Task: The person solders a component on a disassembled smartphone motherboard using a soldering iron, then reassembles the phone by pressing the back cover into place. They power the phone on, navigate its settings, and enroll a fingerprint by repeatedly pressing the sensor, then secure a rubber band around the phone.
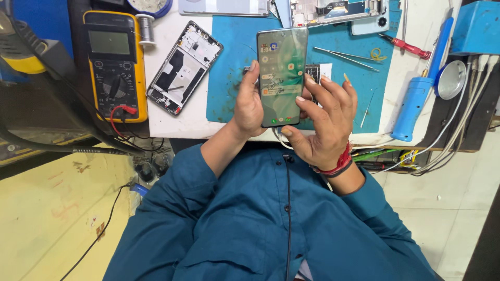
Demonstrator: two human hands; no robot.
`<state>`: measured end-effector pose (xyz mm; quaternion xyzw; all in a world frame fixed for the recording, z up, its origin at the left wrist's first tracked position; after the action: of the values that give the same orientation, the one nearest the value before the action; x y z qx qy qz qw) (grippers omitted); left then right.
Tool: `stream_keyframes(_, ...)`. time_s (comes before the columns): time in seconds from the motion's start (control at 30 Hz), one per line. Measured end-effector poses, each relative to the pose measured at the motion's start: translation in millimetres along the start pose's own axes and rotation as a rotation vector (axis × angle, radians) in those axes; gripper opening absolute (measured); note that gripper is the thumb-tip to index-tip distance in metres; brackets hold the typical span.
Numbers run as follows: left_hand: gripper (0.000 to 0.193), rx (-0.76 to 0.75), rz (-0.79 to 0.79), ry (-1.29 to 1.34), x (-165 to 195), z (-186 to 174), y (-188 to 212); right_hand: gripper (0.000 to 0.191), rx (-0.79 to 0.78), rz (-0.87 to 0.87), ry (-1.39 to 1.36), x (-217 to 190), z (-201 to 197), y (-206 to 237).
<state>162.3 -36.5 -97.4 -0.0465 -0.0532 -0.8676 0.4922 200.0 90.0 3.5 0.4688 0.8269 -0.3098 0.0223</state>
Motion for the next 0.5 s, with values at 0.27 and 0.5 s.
stream_keyframes(0.27,0.078,-0.051,-0.014,0.066,-2,-2,0,0.048,0.007,0.057,-0.032,4,7,20)
stream_keyframes(0.5,0.069,-0.025,0.059,-0.002,-4,-13,4,0.053,-0.057,-0.008,0.016,-1,7,16)
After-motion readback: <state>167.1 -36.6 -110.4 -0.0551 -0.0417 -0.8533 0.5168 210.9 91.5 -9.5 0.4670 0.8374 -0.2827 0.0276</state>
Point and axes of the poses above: each hand's wrist, its own y-axis away from the middle knuckle, its own z-axis out of the palm, x = y × z, the point moved 5 cm from there along -y, towards the middle knuckle, and after that the axes turned 6 degrees about y, right-handed, at the moved point
